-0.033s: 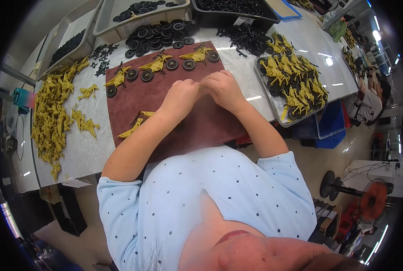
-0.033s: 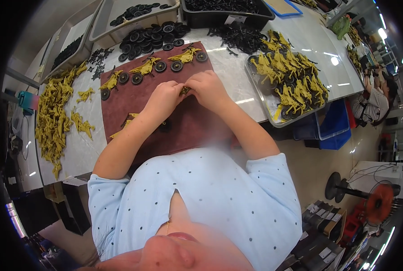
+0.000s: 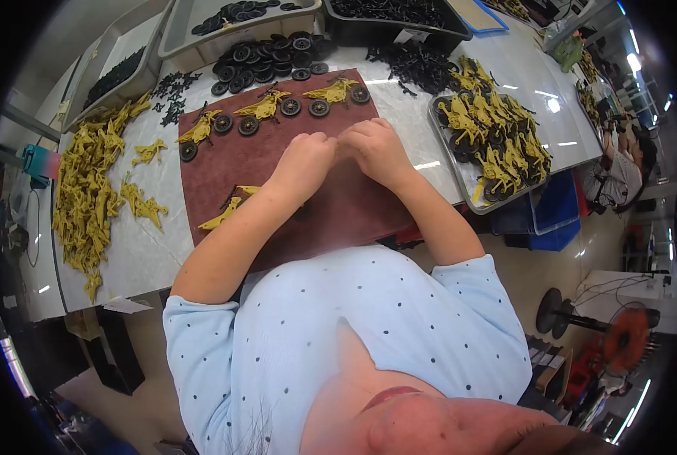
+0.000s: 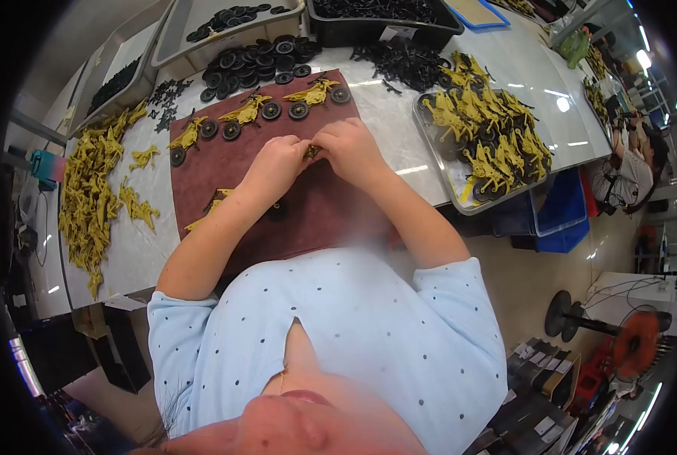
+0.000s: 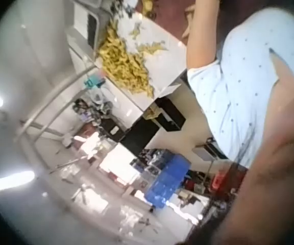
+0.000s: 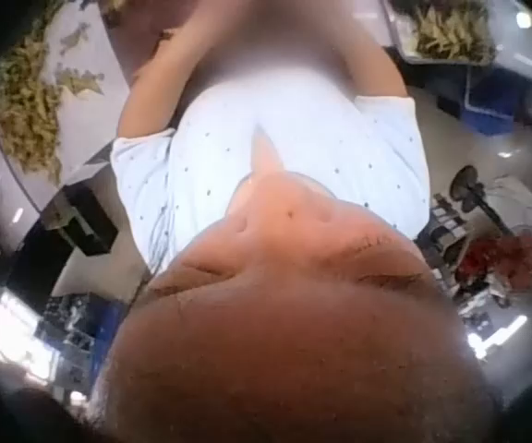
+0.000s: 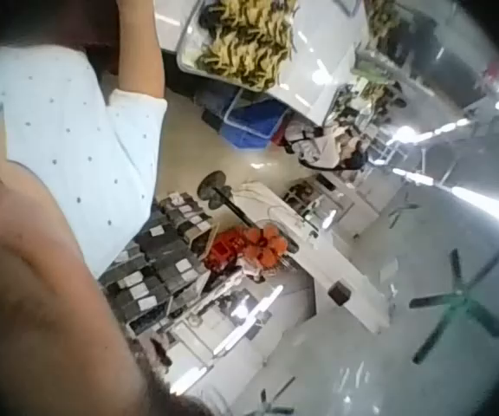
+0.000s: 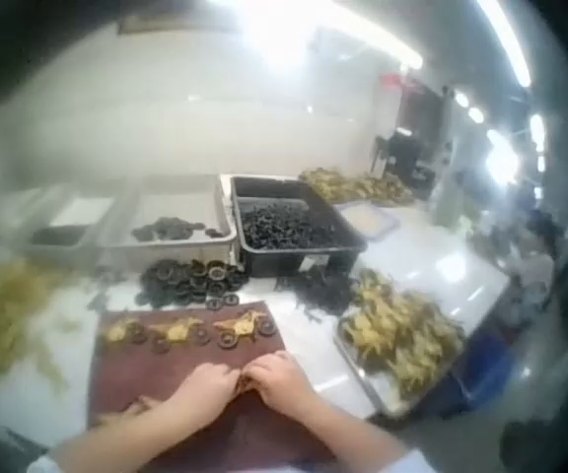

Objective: The person assembles plastic toy motorcycles by hand, attaching wheels and other plastic parts to the toy motorcycle bodies.

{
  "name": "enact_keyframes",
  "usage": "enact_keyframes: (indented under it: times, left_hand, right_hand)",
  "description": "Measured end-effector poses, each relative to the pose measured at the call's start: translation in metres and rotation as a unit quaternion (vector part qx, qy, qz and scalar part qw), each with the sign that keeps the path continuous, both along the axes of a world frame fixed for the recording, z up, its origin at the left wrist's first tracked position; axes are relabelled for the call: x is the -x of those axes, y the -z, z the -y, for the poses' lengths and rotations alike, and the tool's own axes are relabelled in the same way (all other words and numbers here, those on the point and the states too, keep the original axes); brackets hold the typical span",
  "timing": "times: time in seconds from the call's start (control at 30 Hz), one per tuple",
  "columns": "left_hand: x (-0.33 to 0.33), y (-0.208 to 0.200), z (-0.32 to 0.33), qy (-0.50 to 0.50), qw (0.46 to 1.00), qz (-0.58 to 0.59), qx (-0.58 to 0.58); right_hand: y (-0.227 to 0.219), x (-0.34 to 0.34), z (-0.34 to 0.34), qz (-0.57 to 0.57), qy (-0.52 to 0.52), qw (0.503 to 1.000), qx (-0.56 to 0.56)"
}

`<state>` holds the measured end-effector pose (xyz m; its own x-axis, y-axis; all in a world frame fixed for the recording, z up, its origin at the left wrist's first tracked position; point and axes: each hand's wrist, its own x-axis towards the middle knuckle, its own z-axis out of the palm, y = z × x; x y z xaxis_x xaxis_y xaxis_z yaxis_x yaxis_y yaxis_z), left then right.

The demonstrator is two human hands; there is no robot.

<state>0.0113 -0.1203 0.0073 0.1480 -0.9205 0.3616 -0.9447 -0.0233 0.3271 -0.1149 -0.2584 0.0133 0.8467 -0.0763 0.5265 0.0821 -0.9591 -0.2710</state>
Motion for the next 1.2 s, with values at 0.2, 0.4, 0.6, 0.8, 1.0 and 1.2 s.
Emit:
enact_keyframes:
  times: [0.2, 0.4, 0.6, 0.8, 1.0, 1.2]
  left_hand:
    - [-0.009, 0.002, 0.002, 0.052, 0.998, 0.021, 0.015]
    - [-0.012, -0.015, -0.012, 0.002, 0.999, 0.031, 0.034]
    - [0.011, -0.043, -0.046, -0.017, 0.973, 0.153, 0.174]
    - [0.017, -0.055, -0.073, -0.076, 0.985, 0.026, 0.154]
    - [0.022, -0.045, -0.097, -0.107, 0.808, -0.552, 0.175]
    - [0.017, -0.045, -0.104, -0.061, 0.830, -0.523, 0.183]
  right_hand:
    - [0.003, -0.002, -0.002, -0.016, 0.038, 0.999, 0.017]
    - [-0.015, 0.003, -0.013, 0.071, 0.015, 0.954, -0.291]
    - [-0.014, 0.023, -0.007, -0.135, -0.062, 0.596, -0.789]
    - [-0.025, 0.014, -0.032, -0.065, -0.051, 0.762, -0.642]
    - [-0.040, 0.012, -0.063, -0.058, -0.054, 0.857, -0.509]
    - [-0.036, 0.009, -0.074, -0.046, -0.029, 0.931, -0.360]
